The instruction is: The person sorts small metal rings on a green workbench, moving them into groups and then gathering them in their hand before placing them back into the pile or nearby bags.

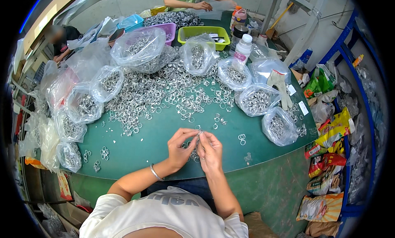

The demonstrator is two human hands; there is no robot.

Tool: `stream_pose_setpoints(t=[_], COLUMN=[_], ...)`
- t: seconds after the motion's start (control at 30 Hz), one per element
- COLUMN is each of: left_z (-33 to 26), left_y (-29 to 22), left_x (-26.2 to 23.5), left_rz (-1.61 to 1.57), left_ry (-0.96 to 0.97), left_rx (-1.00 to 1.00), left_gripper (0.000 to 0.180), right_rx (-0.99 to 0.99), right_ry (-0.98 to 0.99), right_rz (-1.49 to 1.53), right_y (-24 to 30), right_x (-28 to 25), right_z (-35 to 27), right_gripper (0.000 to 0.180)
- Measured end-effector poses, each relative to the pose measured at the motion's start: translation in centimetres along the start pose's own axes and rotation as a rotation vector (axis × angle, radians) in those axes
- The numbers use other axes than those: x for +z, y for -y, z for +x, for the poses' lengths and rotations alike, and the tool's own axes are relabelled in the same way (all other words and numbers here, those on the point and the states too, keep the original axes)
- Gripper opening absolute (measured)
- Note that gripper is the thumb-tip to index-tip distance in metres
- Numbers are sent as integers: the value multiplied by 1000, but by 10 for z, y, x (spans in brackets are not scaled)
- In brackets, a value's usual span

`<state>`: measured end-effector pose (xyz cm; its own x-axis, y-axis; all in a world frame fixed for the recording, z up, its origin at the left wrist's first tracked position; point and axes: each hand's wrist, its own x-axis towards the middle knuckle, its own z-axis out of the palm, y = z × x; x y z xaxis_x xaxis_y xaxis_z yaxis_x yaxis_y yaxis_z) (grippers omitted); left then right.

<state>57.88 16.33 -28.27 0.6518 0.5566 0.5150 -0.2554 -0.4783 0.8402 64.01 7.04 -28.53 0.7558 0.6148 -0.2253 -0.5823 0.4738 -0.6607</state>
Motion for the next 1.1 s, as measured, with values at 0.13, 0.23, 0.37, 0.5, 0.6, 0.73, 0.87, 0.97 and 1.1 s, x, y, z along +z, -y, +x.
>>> stream_pose_setpoints(t=[0.13,0.23,0.37,0.5,0.6,0.73,0.87,0.97,1.1], left_z=[-5,-7,-7,6,9,6,3,2,7], left_y=[2,0,-9,-30,-25,-19,-27,-35,-39], left_x=[3,2,0,-11,-21,-25,-25,-27,-36], left_rz=[-142,-207,-290,-481,-521,-668,-725,-666,-735], left_ry=[-26,-41,-37,81,263,306,282,312,389], left_rx=[-121,-155,-127,-354,-407,-491,-480,-414,-524], left_gripper=[23,22,23,26,28,30,28,29,30], right_rx=[-102,-197,-307,-325,-384,-422,-253,-240,-342], right_ry=[38,63,105,151,170,221,250,292,321], right_rz=[-53,-105,-123,-226,-392,-527,-311,-255,-467], right_y=[-10,-14,-9,0,3,9,12,14,19], right_x=[-4,-4,3,2,-2,-6,-3,-2,0], right_z=[1,2,-1,-4,-8,-7,-14,-18,-21], right_gripper=[7,5,5,5,6,5,5,4,5])
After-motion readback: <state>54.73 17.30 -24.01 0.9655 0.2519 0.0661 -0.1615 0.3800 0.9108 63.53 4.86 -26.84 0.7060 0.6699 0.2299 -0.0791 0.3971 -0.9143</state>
